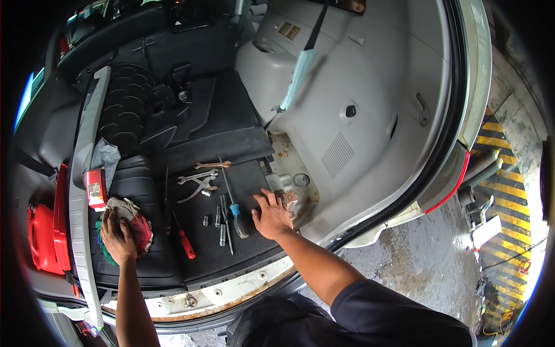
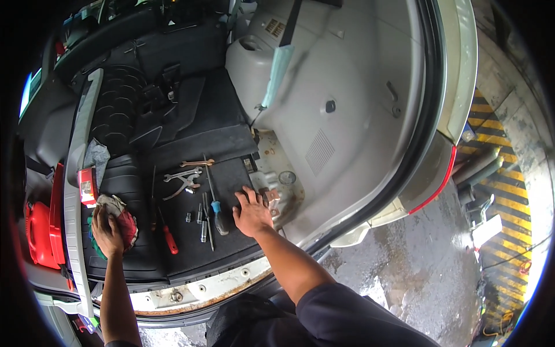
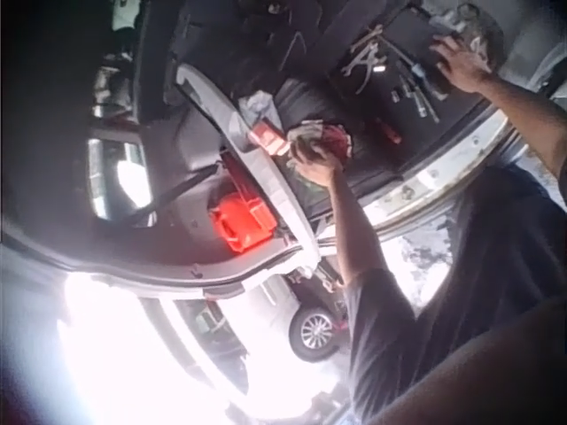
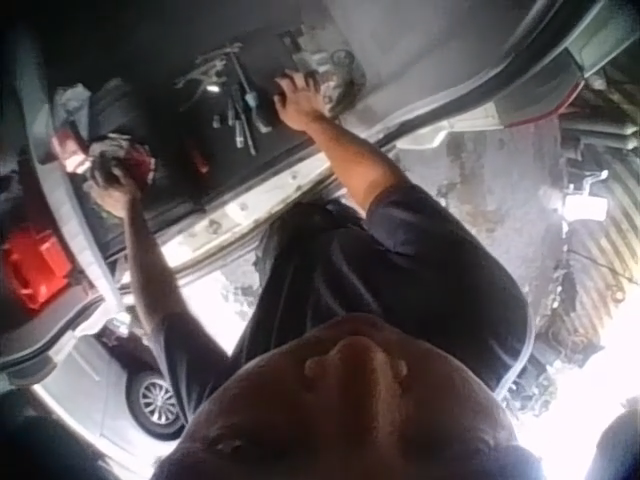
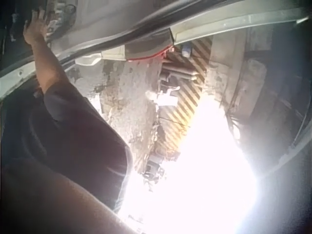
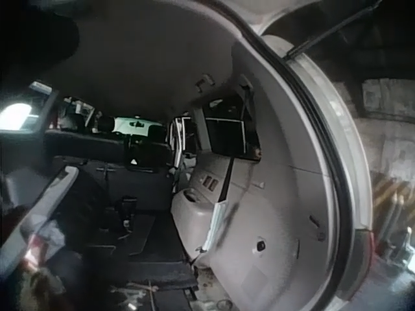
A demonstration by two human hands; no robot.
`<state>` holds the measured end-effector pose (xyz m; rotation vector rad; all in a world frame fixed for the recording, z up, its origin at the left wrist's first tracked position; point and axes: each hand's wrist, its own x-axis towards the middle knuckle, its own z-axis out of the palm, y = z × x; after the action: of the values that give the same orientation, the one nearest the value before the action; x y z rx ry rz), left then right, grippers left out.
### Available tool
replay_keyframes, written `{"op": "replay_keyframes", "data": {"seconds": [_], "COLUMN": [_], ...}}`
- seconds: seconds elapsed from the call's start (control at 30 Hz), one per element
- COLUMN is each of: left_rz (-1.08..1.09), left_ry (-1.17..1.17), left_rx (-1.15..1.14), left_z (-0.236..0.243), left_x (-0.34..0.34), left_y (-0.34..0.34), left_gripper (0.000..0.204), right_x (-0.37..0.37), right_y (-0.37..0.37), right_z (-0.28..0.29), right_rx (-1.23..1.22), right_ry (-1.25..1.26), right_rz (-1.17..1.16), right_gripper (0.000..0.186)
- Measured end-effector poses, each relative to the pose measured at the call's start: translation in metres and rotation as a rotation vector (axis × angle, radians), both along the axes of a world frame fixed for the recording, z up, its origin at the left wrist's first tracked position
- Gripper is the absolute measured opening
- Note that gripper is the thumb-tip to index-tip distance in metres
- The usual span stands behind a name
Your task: The person is removing the interior plastic panel from the rear cargo area of a car to access internal mechanical components.
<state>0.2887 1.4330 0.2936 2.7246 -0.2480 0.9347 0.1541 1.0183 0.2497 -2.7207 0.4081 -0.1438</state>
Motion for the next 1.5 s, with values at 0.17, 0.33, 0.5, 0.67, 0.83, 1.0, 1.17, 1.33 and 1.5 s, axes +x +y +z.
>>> {"op": "replay_keyframes", "data": {"seconds": [0.17, 0.33, 0.5, 0.67, 0.83, 1.0, 1.17, 1.33, 1.5], "left_rz": [0.021, 0.033, 0.010, 0.012, 0.039, 0.043, 0.027, 0.022, 0.051], "left_ry": [0.013, 0.051, 0.010, -0.060, -0.053, -0.049, -0.044, -0.067, -0.072], "left_rx": [-0.007, -0.082, -0.066, -0.047, -0.012, -0.006, -0.027, -0.028, -0.007], "left_z": [0.000, 0.006, 0.002, -0.006, -0.010, -0.011, -0.010, -0.012, -0.015], "left_x": [-0.004, -0.009, -0.003, 0.005, 0.009, 0.007, 0.007, 0.011, 0.014], "left_y": [0.002, -0.009, -0.011, -0.003, -0.001, -0.002, -0.004, -0.004, 0.008], "left_gripper": [0.045, 0.042, 0.043, 0.040, 0.040, 0.040, 0.042, 0.042, 0.044], "right_x": [0.000, -0.001, 0.002, 0.009, 0.016, 0.006, 0.013, 0.024, -0.063], "right_y": [0.003, 0.001, -0.004, -0.020, -0.038, 0.033, 0.054, 0.034, -0.035], "right_z": [0.004, -0.010, -0.005, -0.008, 0.041, 0.057, 0.037, 0.045, 0.066], "right_rx": [0.003, -0.084, -0.038, -0.036, 0.018, 0.267, 0.146, 0.288, 0.381], "right_ry": [0.026, -0.059, -0.036, -0.013, 0.211, 0.151, 0.180, 0.240, -0.104], "right_rz": [-0.010, -0.012, -0.001, 0.086, 0.165, 0.030, -0.031, -0.232, -0.049], "right_gripper": [0.050, 0.048, 0.048, 0.050, 0.042, 0.055, 0.068, 0.054, 0.045]}}
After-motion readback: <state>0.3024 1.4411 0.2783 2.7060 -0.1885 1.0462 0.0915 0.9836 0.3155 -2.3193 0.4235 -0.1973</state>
